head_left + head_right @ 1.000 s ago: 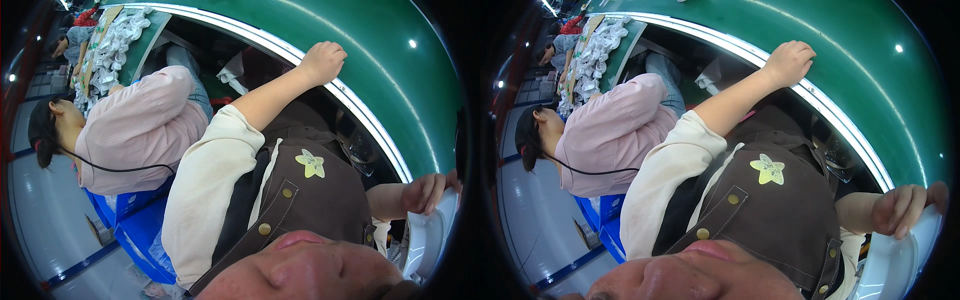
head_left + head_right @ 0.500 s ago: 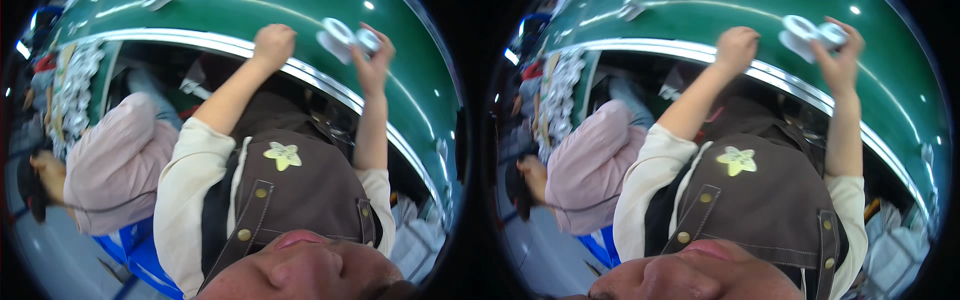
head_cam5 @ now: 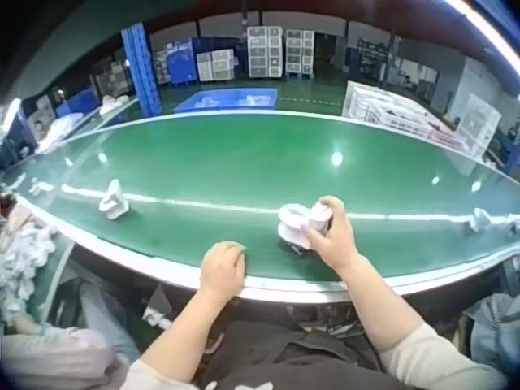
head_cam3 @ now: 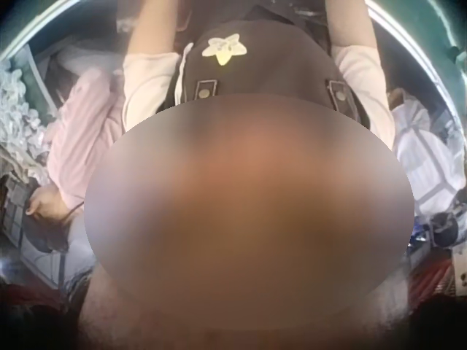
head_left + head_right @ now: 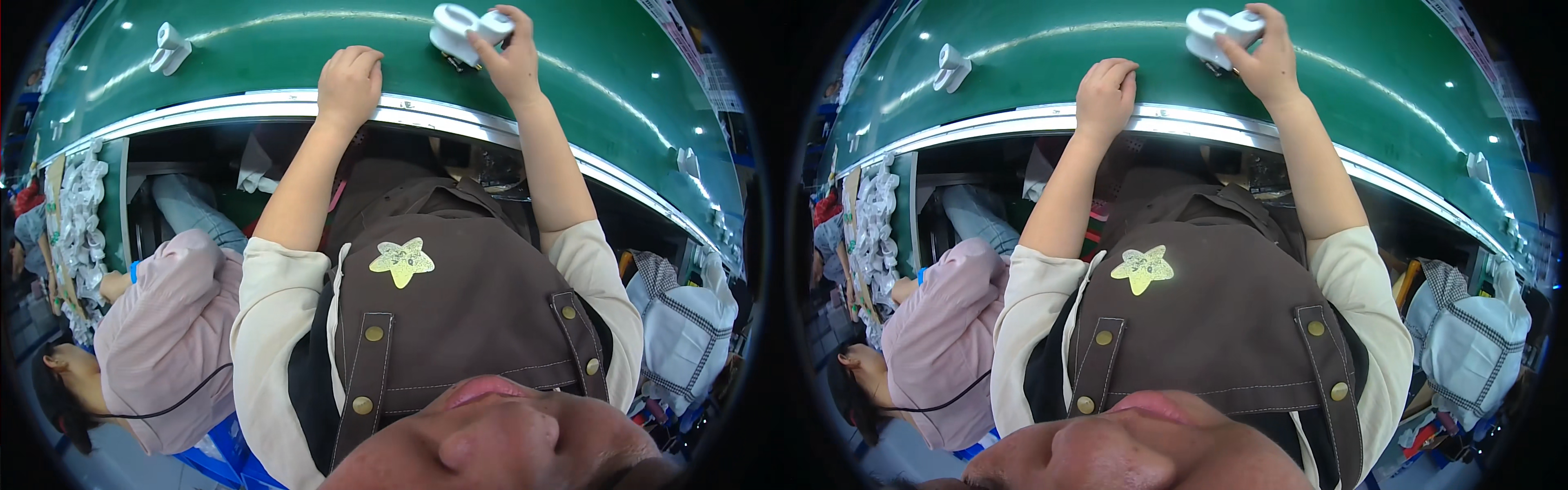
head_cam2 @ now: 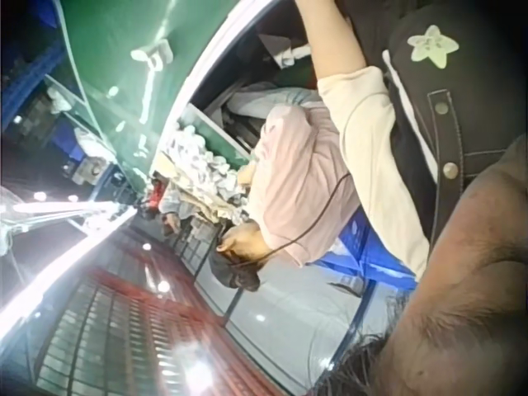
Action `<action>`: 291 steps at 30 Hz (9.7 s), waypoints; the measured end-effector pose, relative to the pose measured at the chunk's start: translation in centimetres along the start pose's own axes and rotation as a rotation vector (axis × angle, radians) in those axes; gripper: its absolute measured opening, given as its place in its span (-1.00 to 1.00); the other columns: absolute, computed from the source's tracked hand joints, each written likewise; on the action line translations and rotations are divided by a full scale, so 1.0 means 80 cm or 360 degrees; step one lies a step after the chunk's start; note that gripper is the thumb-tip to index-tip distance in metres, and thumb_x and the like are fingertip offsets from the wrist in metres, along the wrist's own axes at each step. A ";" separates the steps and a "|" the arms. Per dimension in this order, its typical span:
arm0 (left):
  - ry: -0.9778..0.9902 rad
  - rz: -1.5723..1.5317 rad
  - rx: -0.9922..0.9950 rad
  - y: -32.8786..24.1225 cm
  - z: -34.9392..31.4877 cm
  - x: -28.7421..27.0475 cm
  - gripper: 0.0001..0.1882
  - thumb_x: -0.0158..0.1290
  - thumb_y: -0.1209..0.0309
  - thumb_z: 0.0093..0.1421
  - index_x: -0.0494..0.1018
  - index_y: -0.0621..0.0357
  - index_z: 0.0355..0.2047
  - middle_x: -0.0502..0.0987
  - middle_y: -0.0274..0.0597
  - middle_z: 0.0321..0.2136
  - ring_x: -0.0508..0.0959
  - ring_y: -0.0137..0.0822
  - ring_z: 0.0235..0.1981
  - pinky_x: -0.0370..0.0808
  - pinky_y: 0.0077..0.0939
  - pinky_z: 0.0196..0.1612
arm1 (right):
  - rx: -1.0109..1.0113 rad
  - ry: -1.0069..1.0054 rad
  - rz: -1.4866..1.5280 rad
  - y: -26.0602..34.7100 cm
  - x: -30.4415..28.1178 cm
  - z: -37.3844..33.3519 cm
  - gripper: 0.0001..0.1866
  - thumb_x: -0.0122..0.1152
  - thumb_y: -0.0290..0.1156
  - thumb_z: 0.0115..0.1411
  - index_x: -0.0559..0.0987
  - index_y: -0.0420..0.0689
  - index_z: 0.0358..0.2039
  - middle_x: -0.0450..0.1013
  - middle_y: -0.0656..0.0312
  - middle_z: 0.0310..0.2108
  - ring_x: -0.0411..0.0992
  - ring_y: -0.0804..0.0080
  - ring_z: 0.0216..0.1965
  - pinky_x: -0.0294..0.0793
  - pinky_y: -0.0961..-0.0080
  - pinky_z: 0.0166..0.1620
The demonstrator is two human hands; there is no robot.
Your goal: Assembling small electronic components into plastic housings on a factory production line.
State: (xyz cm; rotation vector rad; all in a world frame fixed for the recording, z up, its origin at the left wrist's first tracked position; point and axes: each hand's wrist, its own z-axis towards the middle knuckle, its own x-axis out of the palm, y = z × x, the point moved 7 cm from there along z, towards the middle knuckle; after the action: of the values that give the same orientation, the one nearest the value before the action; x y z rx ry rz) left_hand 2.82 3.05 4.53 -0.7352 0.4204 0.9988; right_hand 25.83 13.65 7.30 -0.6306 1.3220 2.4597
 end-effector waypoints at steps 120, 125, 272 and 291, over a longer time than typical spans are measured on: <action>0.0643 -0.1361 -0.0954 -0.019 0.009 0.044 -0.74 0.14 0.28 0.25 0.55 0.28 -0.24 0.49 -0.41 -0.55 0.33 -0.57 -0.60 0.32 -0.64 -0.50 | 0.1003 0.0551 0.2439 0.019 0.105 -0.086 -0.32 -0.17 0.13 0.38 0.34 -0.23 0.20 0.33 -0.03 0.21 0.31 0.18 0.23 0.27 0.23 0.29; 0.0618 -0.1965 -0.1361 -0.005 0.001 0.064 -0.64 -0.04 0.47 0.25 0.23 0.20 0.05 0.29 -0.37 -0.37 0.24 -0.55 -0.46 0.23 -0.68 -0.40 | 0.1122 0.0252 0.2274 -0.007 0.101 -0.101 -0.37 -0.20 0.08 0.40 0.33 -0.22 0.20 0.36 -0.03 0.17 0.38 0.18 0.16 0.34 0.23 0.23; -0.0378 -0.0411 0.0240 -0.117 0.019 -0.005 -0.79 0.14 0.49 -0.02 0.56 0.13 -0.31 0.55 -0.18 -0.30 0.55 -0.16 -0.32 0.46 -0.32 -0.22 | 0.0856 0.0271 0.2317 -0.038 0.115 -0.103 -0.52 -0.09 -0.06 0.41 0.37 -0.16 0.14 0.39 0.19 0.11 0.38 0.34 0.11 0.35 0.32 0.19; -0.0193 -0.0424 0.0566 -0.119 -0.009 0.008 -0.28 0.34 0.22 -0.19 0.44 0.26 0.01 0.32 0.04 0.08 0.30 0.14 0.12 0.31 -0.02 0.18 | 0.1281 0.0520 0.2597 -0.068 0.120 -0.115 -0.52 -0.11 -0.06 0.42 0.35 -0.05 0.21 0.35 0.19 0.18 0.34 0.28 0.18 0.38 0.29 0.21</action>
State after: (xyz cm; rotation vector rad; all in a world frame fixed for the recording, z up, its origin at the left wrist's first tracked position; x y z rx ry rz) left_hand 11.43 -0.27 7.03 -0.3946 0.3702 0.6889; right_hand 22.12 9.24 -5.84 0.5789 3.6206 2.0469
